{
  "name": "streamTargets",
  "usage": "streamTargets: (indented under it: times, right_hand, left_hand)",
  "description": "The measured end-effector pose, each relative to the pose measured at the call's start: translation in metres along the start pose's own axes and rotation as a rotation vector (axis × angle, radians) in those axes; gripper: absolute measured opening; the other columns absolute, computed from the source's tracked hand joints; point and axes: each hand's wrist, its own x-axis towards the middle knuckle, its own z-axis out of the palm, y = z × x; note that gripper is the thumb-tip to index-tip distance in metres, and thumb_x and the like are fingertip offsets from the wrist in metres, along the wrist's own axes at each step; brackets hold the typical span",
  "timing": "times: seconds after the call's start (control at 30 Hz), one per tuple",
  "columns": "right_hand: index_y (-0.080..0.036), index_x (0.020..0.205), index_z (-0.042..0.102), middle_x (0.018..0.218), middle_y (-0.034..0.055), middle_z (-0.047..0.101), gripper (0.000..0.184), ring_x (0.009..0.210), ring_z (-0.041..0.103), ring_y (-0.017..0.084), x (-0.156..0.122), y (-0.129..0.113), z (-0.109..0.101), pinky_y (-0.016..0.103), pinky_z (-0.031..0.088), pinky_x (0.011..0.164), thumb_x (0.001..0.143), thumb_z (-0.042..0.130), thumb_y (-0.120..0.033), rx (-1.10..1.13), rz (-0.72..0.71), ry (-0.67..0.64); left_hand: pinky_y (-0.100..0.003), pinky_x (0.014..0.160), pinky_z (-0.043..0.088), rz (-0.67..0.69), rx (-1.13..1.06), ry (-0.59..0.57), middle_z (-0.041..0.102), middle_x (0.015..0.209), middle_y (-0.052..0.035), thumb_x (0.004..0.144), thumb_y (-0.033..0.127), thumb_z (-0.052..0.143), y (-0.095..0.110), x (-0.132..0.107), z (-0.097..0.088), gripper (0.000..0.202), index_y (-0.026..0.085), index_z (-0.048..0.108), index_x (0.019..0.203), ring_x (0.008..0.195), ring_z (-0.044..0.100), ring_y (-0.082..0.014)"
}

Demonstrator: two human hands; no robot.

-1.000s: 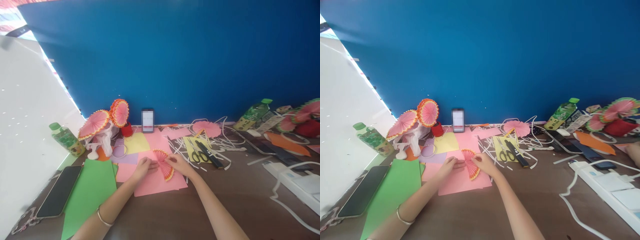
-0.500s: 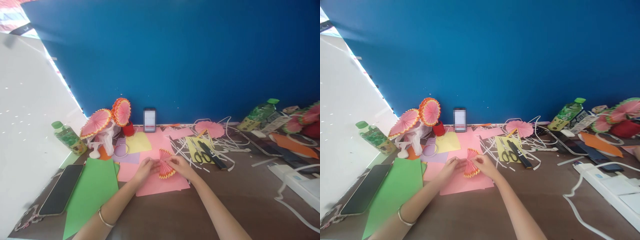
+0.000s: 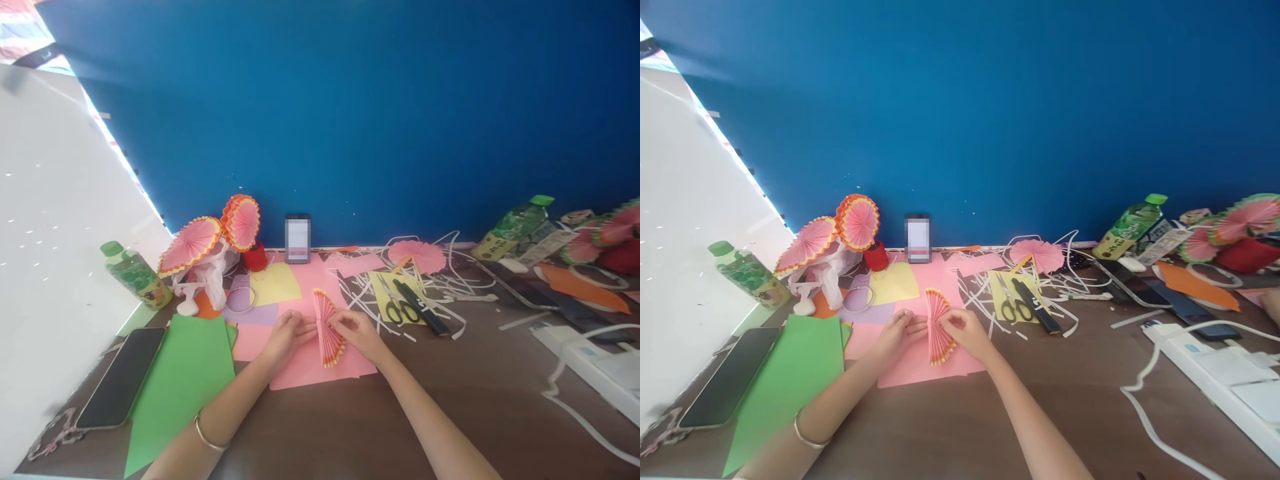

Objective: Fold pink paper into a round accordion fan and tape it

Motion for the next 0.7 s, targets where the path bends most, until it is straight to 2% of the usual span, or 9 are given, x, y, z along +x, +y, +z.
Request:
streamTargets:
  times: [0.2,0.4,0.57,0.7]
  right_hand:
    - [-0.018,0.061,0.060,0.072,0.0043,0.065,0.017,0.077,0.059,0.020,0.000,0.002,0.004,0.034,0.045,0.078,0.071,0.058,-0.031,0.041,-0.038,0.041]
    - [-0.019,0.057,0.058,0.070,0.0038,0.063,0.019,0.080,0.059,0.020,-0.001,0.002,0.007,0.036,0.044,0.083,0.069,0.060,-0.034,0.089,-0.052,0.070]
    - [-0.018,0.057,0.060,0.071,0.0049,0.064,0.021,0.075,0.059,0.020,0.000,0.000,0.010,0.034,0.048,0.074,0.065,0.064,-0.038,0.177,0.032,0.070]
    - [-0.018,0.063,0.064,0.075,0.0048,0.065,0.024,0.073,0.060,0.018,0.000,0.004,0.013,0.033,0.049,0.071,0.065,0.065,-0.041,0.286,0.125,0.071]
  left_hand:
    - [-0.042,0.095,0.040,-0.021,-0.054,-0.075,0.065,0.085,-0.0129,0.082,0.020,0.052,-0.001,0.003,-0.006,0.014,0.015,0.044,0.073,0.090,0.063,-0.0214]
    - [-0.039,0.100,0.037,-0.025,-0.123,-0.149,0.064,0.095,-0.0134,0.080,0.018,0.056,-0.002,0.004,-0.009,0.016,0.014,0.045,0.069,0.100,0.059,-0.0221]
    - [-0.037,0.102,0.035,-0.025,-0.158,-0.174,0.063,0.099,-0.0118,0.079,0.015,0.056,-0.003,0.004,-0.011,0.014,0.014,0.047,0.069,0.104,0.057,-0.0204]
    - [-0.036,0.100,0.036,-0.033,-0.161,-0.130,0.063,0.096,-0.0107,0.079,0.013,0.055,-0.003,0.006,-0.010,0.015,0.014,0.046,0.068,0.101,0.059,-0.0195]
